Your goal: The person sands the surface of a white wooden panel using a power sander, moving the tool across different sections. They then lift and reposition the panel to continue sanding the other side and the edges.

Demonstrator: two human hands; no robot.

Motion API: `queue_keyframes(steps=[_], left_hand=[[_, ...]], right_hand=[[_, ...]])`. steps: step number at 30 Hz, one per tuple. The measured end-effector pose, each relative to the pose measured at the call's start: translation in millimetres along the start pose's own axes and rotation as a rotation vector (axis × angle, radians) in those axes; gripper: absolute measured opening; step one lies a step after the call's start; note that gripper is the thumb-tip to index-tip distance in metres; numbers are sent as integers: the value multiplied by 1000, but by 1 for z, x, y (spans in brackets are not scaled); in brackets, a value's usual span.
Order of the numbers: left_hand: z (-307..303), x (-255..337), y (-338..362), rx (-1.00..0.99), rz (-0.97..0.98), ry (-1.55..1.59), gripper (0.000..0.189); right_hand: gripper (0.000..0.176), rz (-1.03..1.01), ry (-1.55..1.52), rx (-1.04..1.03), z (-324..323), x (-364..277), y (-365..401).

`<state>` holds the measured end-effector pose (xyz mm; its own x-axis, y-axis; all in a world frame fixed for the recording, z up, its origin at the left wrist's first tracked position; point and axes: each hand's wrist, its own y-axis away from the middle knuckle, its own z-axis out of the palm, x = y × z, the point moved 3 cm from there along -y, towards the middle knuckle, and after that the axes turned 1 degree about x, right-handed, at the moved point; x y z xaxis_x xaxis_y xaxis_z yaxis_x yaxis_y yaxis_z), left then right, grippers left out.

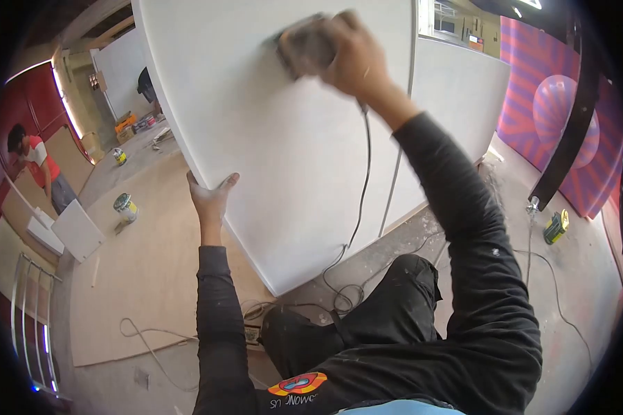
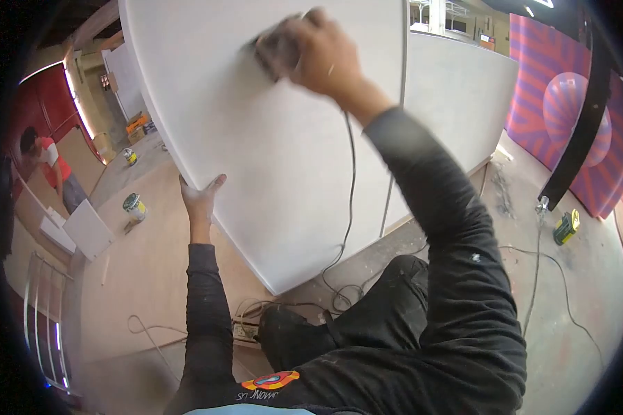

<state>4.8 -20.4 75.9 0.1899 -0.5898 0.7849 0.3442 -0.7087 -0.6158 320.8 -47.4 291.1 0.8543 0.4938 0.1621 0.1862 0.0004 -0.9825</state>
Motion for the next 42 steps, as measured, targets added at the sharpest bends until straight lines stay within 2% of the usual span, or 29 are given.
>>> queue_keyframes(steps=[1,2,3,5,6,7,10,12,16,19,24,28,30,33,34,35,36,37,38,40,41,42], left_hand=[[2,0,0,1,-13,49,83],[3,2,0,5,-16,55,83],[3,6,1,12,-21,25,83],[1,5,5,16,-33,-13,83],[1,5,4,22,-17,-20,82],[1,5,4,30,1,-25,82],[0,3,2,32,4,-22,83],[-1,-2,0,34,3,-29,83],[-2,-6,-2,27,53,-53,83],[-1,-1,2,32,26,-37,84],[-1,-2,3,38,35,23,83],[-2,9,7,51,-17,-32,78],[-2,6,6,42,-36,-6,78],[-4,9,8,33,-52,9,79],[-3,10,9,40,-55,11,80],[-3,6,8,37,-56,15,80],[-5,1,4,39,-7,20,79],[-6,-3,3,40,40,25,78],[-5,-1,4,32,38,28,78],[-5,6,7,57,20,4,81],[-5,7,9,51,15,10,81],[-5,9,9,50,11,-10,81]], right_hand=[[51,100,0,-23,-7,18,-23],[26,-28,-159,-44,-11,48,-54],[23,178,-152,-2,-25,57,-74],[30,362,-119,2,-41,85,-102],[36,296,-27,129,-41,99,-106],[36,294,-28,130,-40,100,-99],[38,299,46,51,-32,98,-60],[49,114,44,66,-11,79,11],[45,-8,-82,-126,-14,18,126],[37,-47,-70,-186,-18,19,142],[49,-32,23,-71,-25,97,53],[37,-53,81,57,-46,150,-51],[37,153,85,14,-56,175,-79],[36,186,11,1,-55,184,-62],[37,88,131,0,-49,183,-41],[49,-30,98,-13,-44,180,-7],[39,-165,52,41,-42,163,21],[34,-163,36,-84,-32,164,57],[31,-207,57,-71,-30,144,92],[36,-172,-30,-171,-37,114,146],[39,-68,-36,-223,-37,110,168],[41,-51,-25,-238,-38,110,179]])
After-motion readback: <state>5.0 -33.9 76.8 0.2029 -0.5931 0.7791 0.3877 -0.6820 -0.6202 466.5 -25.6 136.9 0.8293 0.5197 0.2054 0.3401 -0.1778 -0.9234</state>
